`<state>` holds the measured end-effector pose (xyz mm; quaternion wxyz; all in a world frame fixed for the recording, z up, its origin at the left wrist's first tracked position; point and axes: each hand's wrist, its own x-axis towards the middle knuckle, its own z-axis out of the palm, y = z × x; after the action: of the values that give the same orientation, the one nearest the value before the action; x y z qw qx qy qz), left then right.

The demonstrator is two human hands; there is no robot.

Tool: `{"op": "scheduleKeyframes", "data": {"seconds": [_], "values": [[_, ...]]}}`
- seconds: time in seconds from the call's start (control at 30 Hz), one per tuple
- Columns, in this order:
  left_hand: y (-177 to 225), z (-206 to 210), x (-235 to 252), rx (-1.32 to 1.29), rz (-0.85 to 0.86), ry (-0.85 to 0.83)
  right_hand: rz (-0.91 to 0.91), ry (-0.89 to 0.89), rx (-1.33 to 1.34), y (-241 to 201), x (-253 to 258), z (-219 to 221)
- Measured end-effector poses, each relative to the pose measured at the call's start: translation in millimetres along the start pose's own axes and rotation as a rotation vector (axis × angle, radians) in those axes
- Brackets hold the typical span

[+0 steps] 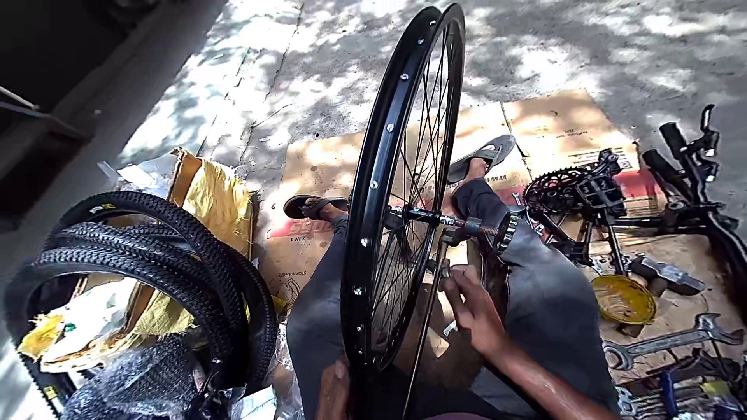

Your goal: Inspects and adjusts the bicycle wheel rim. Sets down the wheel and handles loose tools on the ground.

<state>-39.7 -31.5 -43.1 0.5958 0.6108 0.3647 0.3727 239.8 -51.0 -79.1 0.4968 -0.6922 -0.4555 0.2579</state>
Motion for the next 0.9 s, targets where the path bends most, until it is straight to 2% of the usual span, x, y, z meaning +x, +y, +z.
{"op": "scheduleKeyframes", "data": {"seconds": [0.07,0.13,0.23,0.4,0.57,0.67,0.77,0.83,0.9], "values": [[18,7,11,-0.018,0.117,-0.027,-0.309,-0.054,-0.005,-26,-6,-3],[36,17,25,-0.039,0.204,-0.038,-0.533,-0.095,0.026,-50,2,-1],[57,29,45,0.016,0.292,0.059,-0.711,-0.102,0.014,-74,24,0],[78,37,65,-0.041,0.304,0.135,-0.829,-0.122,-0.046,-95,48,3],[101,56,70,-0.120,0.292,0.205,-0.891,-0.249,0.059,-134,48,-3],[106,58,70,-0.148,0.275,0.203,-0.884,-0.389,-0.084,-142,55,-22],[107,59,69,-0.165,0.238,0.215,-0.850,-0.362,-0.226,-138,57,-23],[108,60,69,-0.174,0.230,0.222,-0.876,-0.353,-0.177,-138,56,-21],[108,61,68,-0.187,0.237,0.237,-0.869,-0.427,-0.065,-143,58,-24]]}}
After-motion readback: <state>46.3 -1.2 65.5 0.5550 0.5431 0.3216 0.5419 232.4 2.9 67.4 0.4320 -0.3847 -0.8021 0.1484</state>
